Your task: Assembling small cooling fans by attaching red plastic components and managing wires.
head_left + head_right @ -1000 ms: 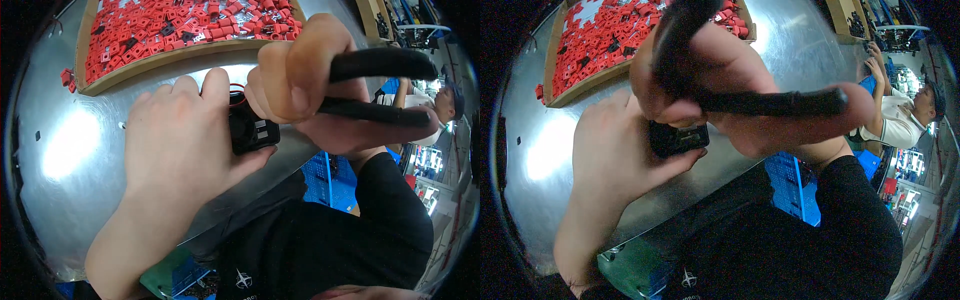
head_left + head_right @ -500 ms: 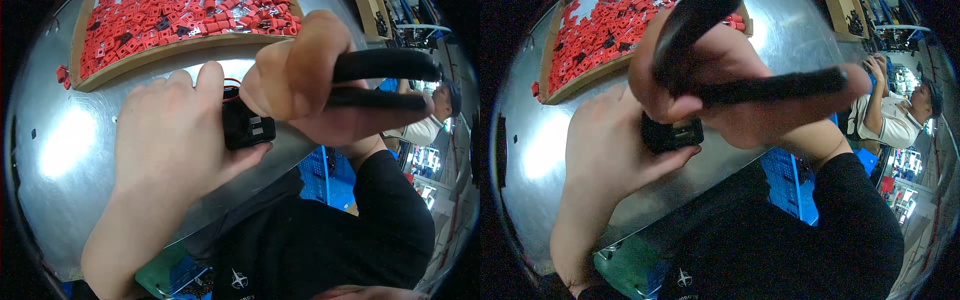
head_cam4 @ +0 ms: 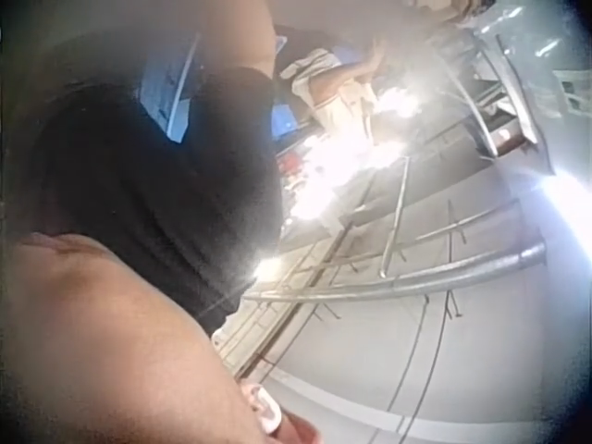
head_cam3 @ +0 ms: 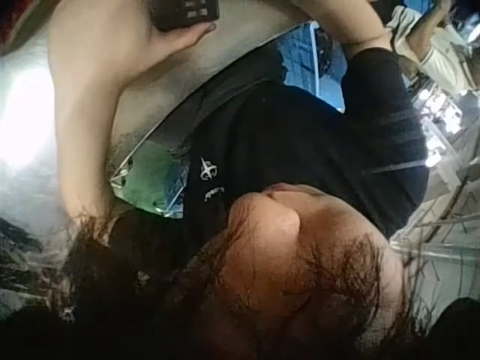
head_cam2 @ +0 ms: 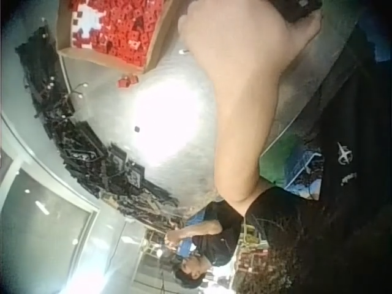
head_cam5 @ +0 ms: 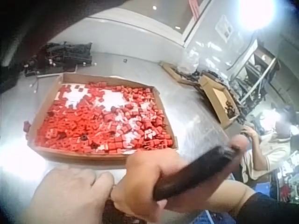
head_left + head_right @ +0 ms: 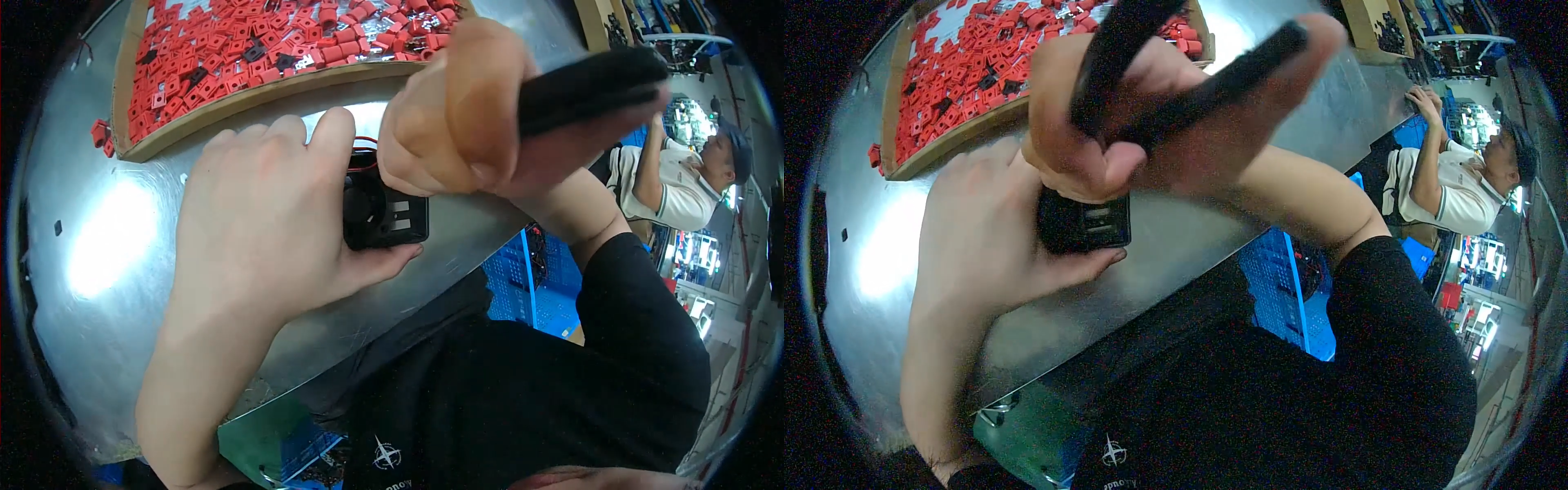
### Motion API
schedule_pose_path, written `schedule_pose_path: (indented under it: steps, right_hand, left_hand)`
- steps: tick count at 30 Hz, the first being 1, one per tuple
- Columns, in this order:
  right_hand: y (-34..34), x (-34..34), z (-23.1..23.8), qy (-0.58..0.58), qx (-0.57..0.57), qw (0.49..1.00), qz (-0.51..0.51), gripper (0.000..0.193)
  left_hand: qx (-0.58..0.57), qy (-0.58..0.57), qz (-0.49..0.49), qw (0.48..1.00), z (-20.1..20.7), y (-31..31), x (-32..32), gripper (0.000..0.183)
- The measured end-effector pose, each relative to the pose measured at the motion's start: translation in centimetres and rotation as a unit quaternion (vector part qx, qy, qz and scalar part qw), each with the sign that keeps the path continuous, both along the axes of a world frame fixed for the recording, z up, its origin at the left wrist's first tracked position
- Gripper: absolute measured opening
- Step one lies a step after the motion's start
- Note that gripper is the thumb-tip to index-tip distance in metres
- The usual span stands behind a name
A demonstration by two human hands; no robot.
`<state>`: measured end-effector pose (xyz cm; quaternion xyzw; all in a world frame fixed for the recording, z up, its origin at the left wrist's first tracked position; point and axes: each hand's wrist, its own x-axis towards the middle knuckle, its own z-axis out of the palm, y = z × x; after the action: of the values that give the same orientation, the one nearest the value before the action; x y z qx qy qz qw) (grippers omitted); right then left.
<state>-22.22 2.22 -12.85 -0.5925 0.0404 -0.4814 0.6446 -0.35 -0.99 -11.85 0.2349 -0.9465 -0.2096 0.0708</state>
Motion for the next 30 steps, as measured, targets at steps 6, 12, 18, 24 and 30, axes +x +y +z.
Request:
schedule_pose_path:
  steps: [6,12,18,24,30]
  right_hand:
    - [0.4,0.8,-0.7,0.009,-0.009,0.999,-0.034,0.074]
    - [0.2,1.5,-0.9,0.044,0.011,0.994,-0.104,0.064]
    - [0.8,2.6,-0.3,0.074,0.03,0.983,-0.166,0.054]
    - [3.5,4.9,2.1,0.179,0.079,0.94,-0.279,0.083]
    - [2.4,3.7,1.5,0.106,0.06,0.978,-0.168,0.103]
  left_hand:
    - [0.0,-0.022,0.046,0.999,0.2,0.9,0.4,0.07]
    - [0.0,-0.016,0.028,0.999,-0.3,0.5,0.3,0.067]
    - [-0.003,-0.034,0.024,0.999,0.2,0.5,0.3,0.058]
    - [-0.017,-0.029,0.021,0.999,-0.5,0.5,0.9,0.048]
    - [0.049,0.126,0.039,0.99,-0.6,0.3,0.4,0.056]
